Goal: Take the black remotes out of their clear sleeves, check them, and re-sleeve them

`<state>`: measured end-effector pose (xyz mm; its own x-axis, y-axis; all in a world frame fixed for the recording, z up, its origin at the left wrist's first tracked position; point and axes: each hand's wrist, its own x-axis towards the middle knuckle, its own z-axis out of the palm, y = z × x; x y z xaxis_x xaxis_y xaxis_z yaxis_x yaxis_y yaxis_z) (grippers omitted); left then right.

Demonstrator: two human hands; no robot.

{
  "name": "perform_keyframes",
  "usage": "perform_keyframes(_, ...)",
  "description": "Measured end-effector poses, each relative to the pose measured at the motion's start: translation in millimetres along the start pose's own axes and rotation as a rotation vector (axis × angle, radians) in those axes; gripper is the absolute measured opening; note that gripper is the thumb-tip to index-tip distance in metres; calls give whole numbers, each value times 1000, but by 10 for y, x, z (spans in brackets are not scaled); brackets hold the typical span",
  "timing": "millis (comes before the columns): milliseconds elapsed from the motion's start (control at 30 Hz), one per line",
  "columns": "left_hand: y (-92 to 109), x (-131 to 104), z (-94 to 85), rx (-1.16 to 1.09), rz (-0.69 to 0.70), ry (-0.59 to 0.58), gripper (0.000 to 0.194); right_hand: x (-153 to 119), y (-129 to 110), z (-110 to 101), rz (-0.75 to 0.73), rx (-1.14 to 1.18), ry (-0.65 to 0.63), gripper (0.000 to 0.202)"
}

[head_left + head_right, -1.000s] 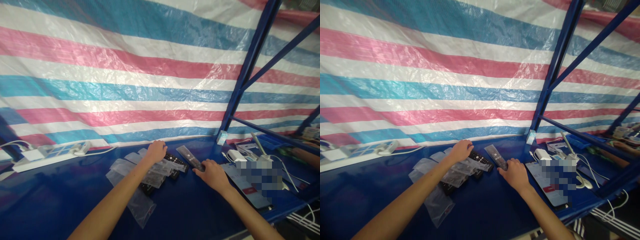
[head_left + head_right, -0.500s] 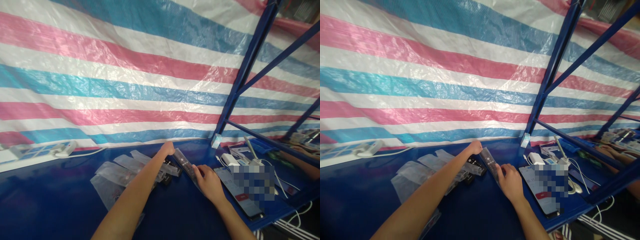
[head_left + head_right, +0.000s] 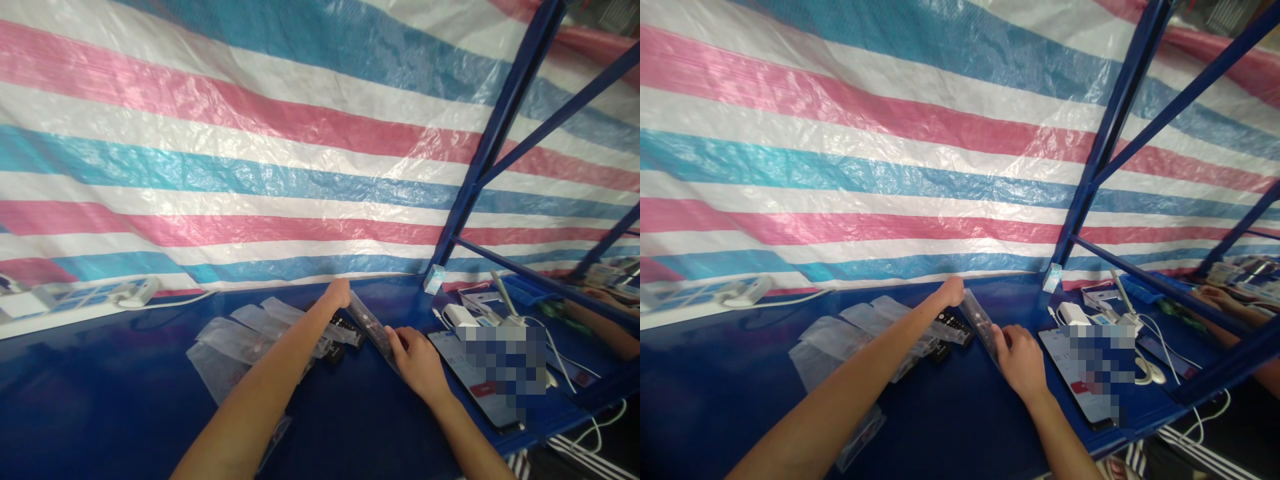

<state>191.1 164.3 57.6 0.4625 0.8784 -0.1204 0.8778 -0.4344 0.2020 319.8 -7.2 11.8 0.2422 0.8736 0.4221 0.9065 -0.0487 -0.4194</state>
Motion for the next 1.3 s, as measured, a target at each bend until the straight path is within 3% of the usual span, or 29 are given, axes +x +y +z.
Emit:
perform_keyframes(133,33,-48,-12,24,-8,3,34,-1,11,2,-5,9,12,58)
perform_keyframes(233,85,-162,-106,43,13,105,27,0,24,-12,-5,35,44,59)
perform_keyframes(367,181,-353,-366,68,89,315,26,10,47,-56,23,88,122,62)
perform_keyframes(500,270,-510,-686,75,152,452,24,14,55,-94,57,147,172,62)
perform_keyframes(733,402,-720,-1143,8,222,589,21,2,16,-125,76,180,52,58)
perform_keyframes(1033,473,-873,-1322,-23,273,645,19,5,65,-89,30,121,-96,37)
perform_keyframes(1167,386,-986,-1524,-119,347,744,18,-2,71,-109,5,130,-119,32)
perform_keyframes(1300,-21,-1106,-1794,-336,336,950,16,11,78,-146,47,77,-97,32)
